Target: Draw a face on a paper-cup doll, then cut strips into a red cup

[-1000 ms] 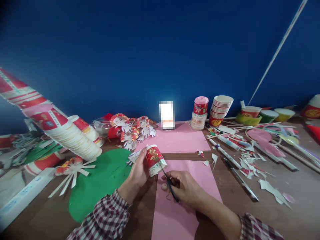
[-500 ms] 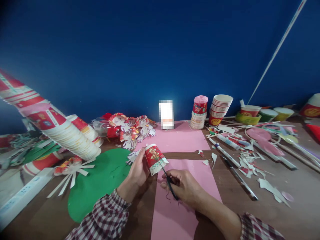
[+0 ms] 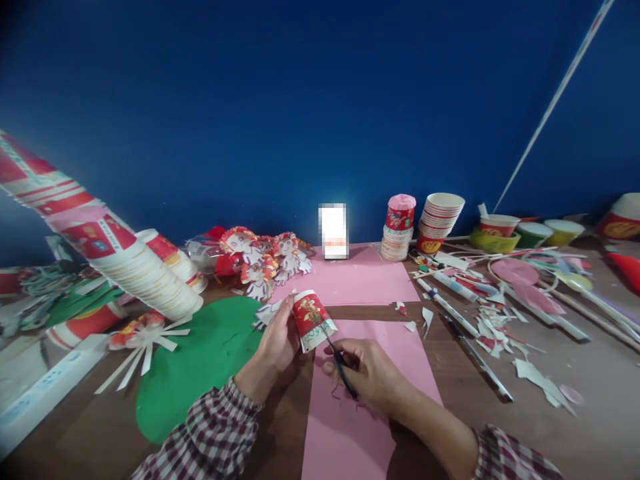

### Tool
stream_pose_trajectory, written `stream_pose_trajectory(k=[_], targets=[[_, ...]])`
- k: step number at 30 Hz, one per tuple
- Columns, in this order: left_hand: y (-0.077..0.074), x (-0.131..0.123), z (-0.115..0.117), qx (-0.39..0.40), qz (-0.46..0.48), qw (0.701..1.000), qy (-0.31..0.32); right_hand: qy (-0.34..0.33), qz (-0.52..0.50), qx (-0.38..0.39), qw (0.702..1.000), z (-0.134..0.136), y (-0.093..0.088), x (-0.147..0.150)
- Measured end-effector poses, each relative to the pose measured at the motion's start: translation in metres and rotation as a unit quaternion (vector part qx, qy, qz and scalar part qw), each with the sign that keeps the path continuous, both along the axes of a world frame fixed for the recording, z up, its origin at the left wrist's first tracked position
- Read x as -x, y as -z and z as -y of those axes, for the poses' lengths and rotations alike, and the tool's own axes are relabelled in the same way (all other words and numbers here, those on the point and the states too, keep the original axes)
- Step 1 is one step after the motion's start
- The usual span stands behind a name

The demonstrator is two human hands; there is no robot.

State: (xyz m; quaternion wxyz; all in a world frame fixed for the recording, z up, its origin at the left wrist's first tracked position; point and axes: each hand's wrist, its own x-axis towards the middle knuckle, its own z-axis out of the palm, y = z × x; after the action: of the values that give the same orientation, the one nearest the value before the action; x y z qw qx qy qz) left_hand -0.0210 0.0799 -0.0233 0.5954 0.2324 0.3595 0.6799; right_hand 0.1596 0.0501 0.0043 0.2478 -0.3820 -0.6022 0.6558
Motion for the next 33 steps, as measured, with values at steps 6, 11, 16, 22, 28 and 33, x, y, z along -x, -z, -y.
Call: stream_pose_trajectory(k=[6, 11, 16, 22, 28, 33], targets=[[-0.0001, -0.0021, 0.002, -0.023, -0.022, 0.999, 0.003, -0.012, 0.0, -0.011, 1.0, -0.0022, -0.0002, -0.001], [-0.0002, -0.0033, 0.0023, -0.007, -0.005, 1.0, -0.007, -0.01, 0.001, -0.02, 1.0, -0.0016, -0.0043, -0.0005], [-0.0022, -0.005, 0.0027, 0.007, 0.012, 1.0, -0.005, 0.003, 0.013, -0.016, 1.0, -0.0007, -0.0064, 0.0], [-0.002, -0.0041, 0.0019, -0.003, 0.005, 1.0, -0.012, 0.006, 0.007, -0.006, 1.0, -0.0009, -0.0046, 0.0002], [-0.0053, -0.0076, 0.0057, 0.014, -0.007, 1.0, 0.001, 0.008, -0.033, 0.014, 0.999, -0.0013, -0.0035, 0.0002], [-0.0065, -0.009, 0.0066, 0.009, -0.014, 1.0, 0.003, 0.012, -0.028, 0.013, 0.999, -0.0018, -0.0006, 0.0]])
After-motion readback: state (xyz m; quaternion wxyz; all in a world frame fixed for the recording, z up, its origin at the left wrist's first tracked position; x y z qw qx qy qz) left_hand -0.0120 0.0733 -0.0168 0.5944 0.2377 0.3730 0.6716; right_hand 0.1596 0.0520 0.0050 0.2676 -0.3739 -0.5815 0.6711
